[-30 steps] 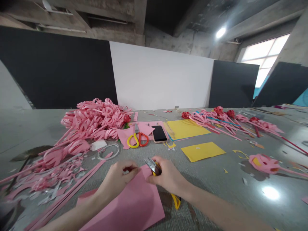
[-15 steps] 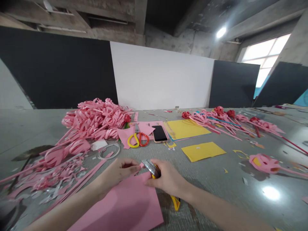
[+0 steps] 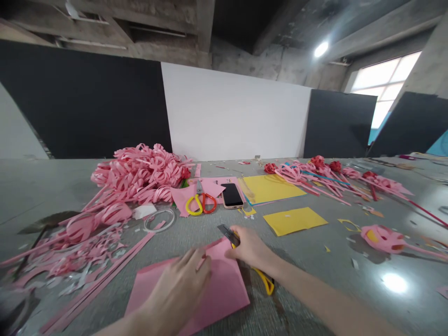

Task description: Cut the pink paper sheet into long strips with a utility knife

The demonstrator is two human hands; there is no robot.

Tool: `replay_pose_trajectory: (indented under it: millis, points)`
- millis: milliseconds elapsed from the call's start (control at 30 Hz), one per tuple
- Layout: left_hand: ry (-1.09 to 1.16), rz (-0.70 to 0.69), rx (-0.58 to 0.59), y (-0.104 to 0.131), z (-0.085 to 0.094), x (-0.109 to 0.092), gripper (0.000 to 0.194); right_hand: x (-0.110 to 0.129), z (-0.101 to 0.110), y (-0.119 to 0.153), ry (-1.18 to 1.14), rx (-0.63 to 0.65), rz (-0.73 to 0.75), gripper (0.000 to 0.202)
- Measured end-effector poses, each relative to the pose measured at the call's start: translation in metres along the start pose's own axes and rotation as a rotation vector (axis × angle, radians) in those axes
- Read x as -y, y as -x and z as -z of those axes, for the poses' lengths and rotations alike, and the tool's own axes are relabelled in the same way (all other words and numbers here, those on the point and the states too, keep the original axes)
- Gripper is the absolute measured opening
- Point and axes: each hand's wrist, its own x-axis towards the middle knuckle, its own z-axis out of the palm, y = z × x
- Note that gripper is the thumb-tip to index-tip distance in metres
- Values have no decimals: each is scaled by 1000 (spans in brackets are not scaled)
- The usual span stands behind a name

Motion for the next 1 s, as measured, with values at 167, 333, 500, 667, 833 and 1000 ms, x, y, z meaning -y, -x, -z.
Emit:
replay_pose_trajectory:
  millis: [167,333,500,667,833,1000]
  points:
    - [-21,77,78,5,-25,-11,29,-6,-1,-1,86,7,2,22]
    - [-32,77,61,6,-27,-9,29,-11,0,-3,126,-113,92,27]
    - [2,68,28,7,-24,-9,32,-13,-1,-6,393,-310,347,15]
    - [-23,57,-26,7,-28,-11,32,-21,-12,-8,674,-272,599,20]
    - [-33,78,-66,7,-31,-11,32,-31,-20,-11,815,-253,740,28]
    - [-88,70,-159,6,-37,-10,31,-33,-19,-11,890,-223,778,30]
